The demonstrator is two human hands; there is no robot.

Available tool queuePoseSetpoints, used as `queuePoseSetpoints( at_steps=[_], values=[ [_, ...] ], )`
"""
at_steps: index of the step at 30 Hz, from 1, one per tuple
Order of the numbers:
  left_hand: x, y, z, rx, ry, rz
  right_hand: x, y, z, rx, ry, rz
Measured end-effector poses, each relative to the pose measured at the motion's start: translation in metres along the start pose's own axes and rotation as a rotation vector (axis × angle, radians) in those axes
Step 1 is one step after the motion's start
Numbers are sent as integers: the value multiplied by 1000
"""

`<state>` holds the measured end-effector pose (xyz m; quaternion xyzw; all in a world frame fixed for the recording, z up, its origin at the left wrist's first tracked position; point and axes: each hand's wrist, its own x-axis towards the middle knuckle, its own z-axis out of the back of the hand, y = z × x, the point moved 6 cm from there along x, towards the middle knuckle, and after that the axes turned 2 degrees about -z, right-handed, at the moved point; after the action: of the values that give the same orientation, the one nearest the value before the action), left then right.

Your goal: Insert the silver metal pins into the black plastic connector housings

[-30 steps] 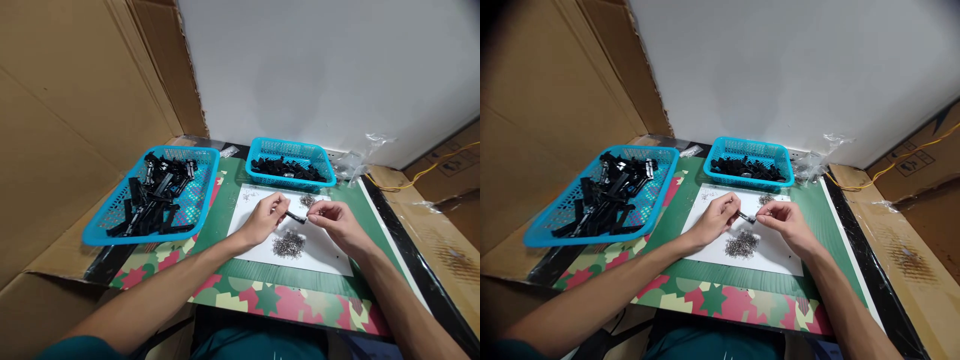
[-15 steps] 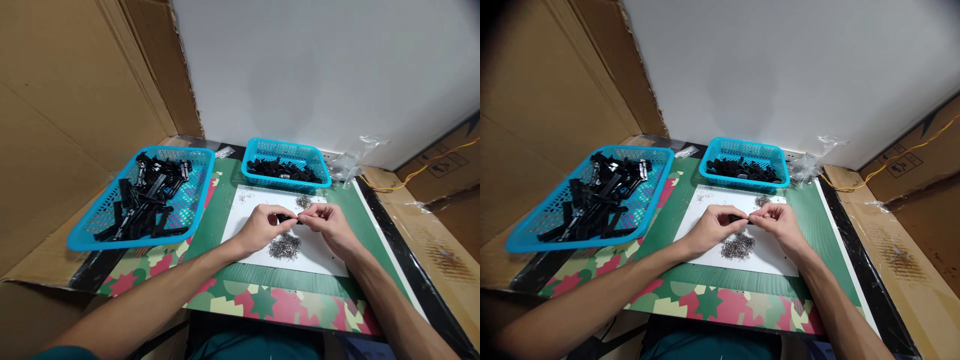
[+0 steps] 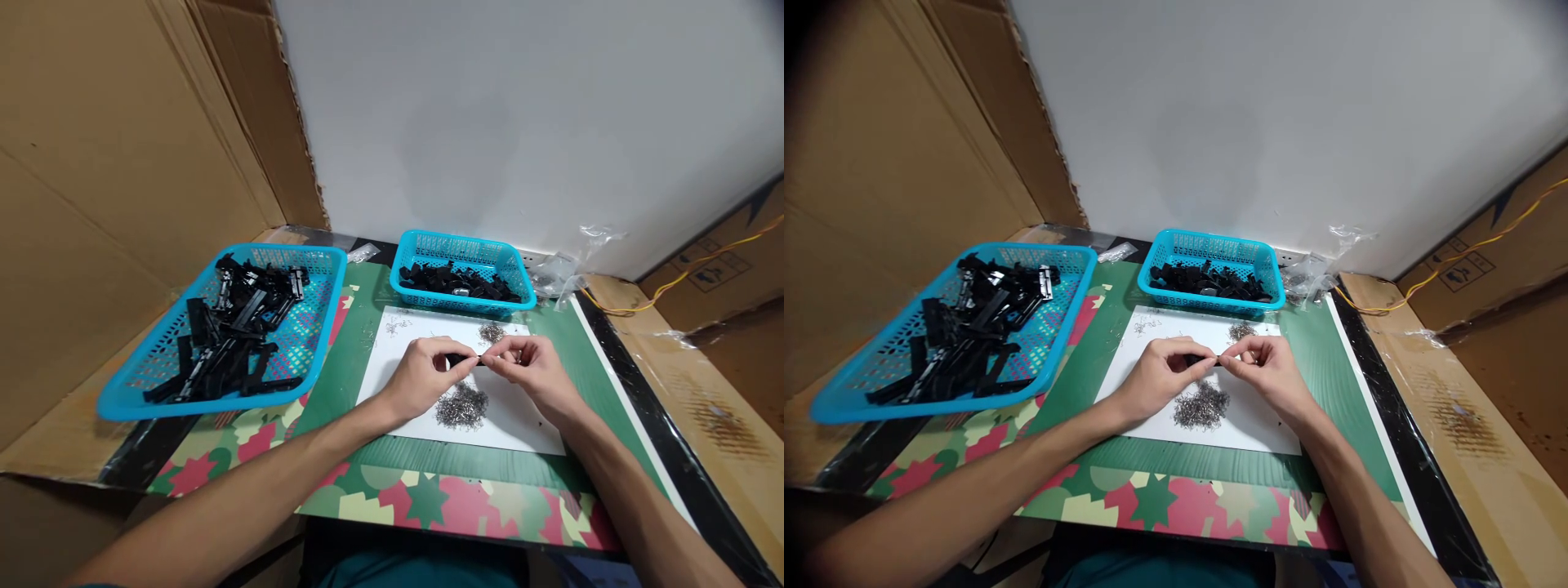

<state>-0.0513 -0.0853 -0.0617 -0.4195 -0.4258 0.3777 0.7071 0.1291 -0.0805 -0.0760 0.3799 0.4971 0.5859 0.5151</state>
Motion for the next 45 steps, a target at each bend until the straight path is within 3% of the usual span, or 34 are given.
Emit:
queuePoseSetpoints(
  at_steps=[4,7,12,17,38,45],
  values=[
    [0,6,2,101,-28,45,2,-6,12,-37,-110,-50],
    [-1,10,0,170,36,83,4,-12,21,-72,-154,-117],
    [-5,6,-10,339,213,-35,6,-15,20,-175,-108,-181],
    [-10,5,-16,481,291,-102,6,-12,17,-311,-123,-200],
    [-12,8,-23,561,331,-171,2,-10,13,-325,-115,-200],
    [-11,7,-24,597,318,-181,1,-9,10,-495,-150,-80]
  ],
)
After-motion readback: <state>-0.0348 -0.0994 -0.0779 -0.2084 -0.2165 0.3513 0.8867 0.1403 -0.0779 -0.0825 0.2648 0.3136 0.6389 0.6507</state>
